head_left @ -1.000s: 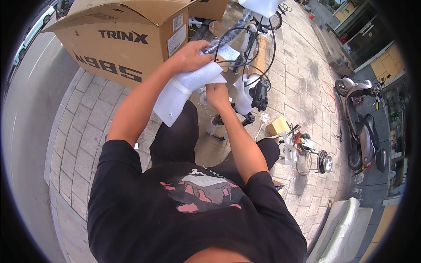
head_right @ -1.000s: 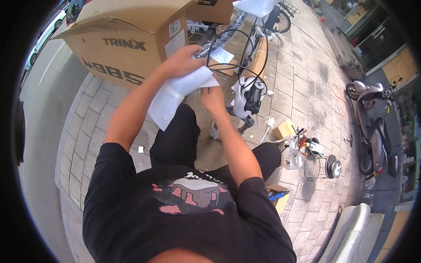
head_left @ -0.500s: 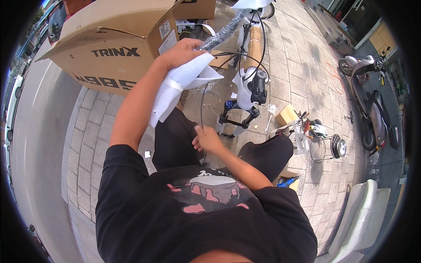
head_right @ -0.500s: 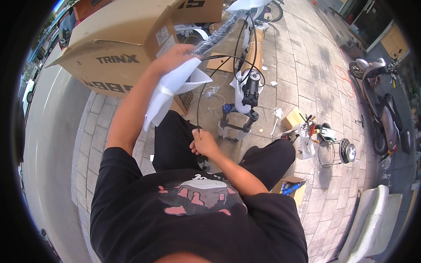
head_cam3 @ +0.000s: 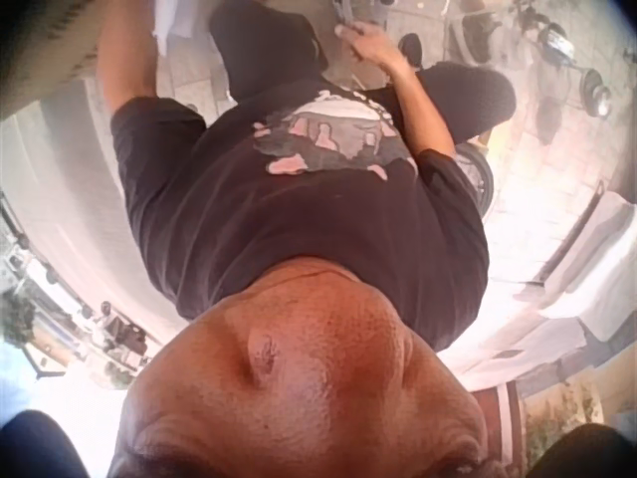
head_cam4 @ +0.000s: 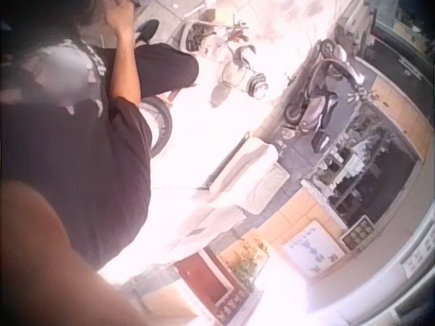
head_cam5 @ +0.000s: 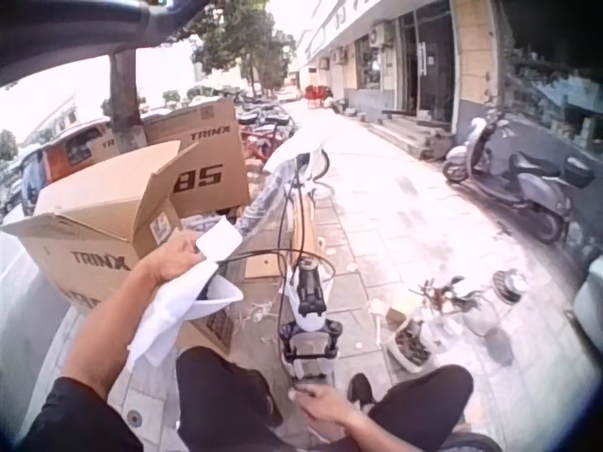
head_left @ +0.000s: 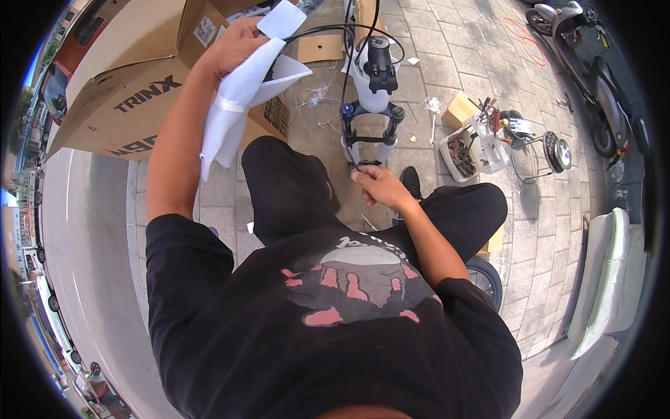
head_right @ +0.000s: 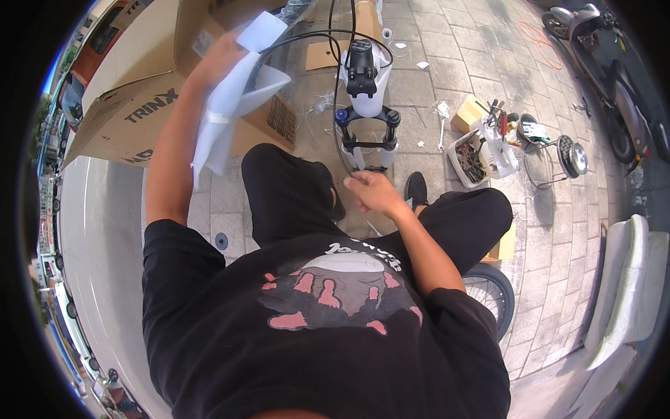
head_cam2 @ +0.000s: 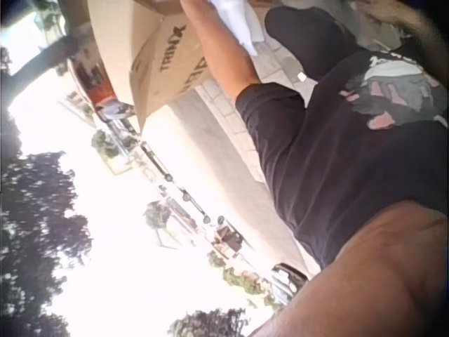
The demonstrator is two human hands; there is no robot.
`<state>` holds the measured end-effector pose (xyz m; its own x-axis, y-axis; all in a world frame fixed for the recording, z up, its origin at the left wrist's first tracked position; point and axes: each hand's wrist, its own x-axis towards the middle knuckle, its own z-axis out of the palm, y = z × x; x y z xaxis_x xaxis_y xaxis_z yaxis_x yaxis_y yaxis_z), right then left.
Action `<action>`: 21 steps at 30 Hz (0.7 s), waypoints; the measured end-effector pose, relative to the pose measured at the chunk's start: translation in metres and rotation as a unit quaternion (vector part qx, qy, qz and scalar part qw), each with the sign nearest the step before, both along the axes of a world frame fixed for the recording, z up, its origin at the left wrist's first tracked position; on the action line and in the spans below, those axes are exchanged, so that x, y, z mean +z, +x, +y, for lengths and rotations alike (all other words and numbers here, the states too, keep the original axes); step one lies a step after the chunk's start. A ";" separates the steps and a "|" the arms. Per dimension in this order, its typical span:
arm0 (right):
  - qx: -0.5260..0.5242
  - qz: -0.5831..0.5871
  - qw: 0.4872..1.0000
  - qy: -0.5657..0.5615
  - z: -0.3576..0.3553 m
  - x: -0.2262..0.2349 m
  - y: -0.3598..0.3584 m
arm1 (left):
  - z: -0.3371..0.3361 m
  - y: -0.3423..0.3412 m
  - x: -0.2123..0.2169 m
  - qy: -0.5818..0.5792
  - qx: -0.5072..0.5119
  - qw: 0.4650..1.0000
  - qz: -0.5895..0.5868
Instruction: The person unpacks a bicycle handlebar from a cardboard box, removes protective wrapping, and uses an Allen key to tighten bolts on the handlebar stem. The person works on the sidewalk next to a street with passing vehicles.
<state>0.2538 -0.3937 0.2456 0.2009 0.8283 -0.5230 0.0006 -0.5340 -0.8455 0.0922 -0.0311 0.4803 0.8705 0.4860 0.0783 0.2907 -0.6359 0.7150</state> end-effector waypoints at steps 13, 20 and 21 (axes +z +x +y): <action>0.200 -0.251 0.943 -0.090 -0.075 -0.078 -0.020 | -0.042 0.024 0.024 -0.035 -0.110 0.991 0.075; 0.091 -0.086 0.992 -0.011 -0.035 -0.058 0.002 | -0.068 0.017 0.015 -0.104 -0.099 0.989 0.045; 0.074 -0.016 0.997 0.007 -0.023 -0.054 0.004 | -0.072 0.014 0.015 -0.099 -0.098 0.989 0.042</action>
<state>0.2581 -0.4172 0.1917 0.0916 0.8573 -0.5067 0.1052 -0.5143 -0.8511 0.1067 -0.1035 0.4951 0.9489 0.3056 -0.0780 0.2390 -0.5353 0.8101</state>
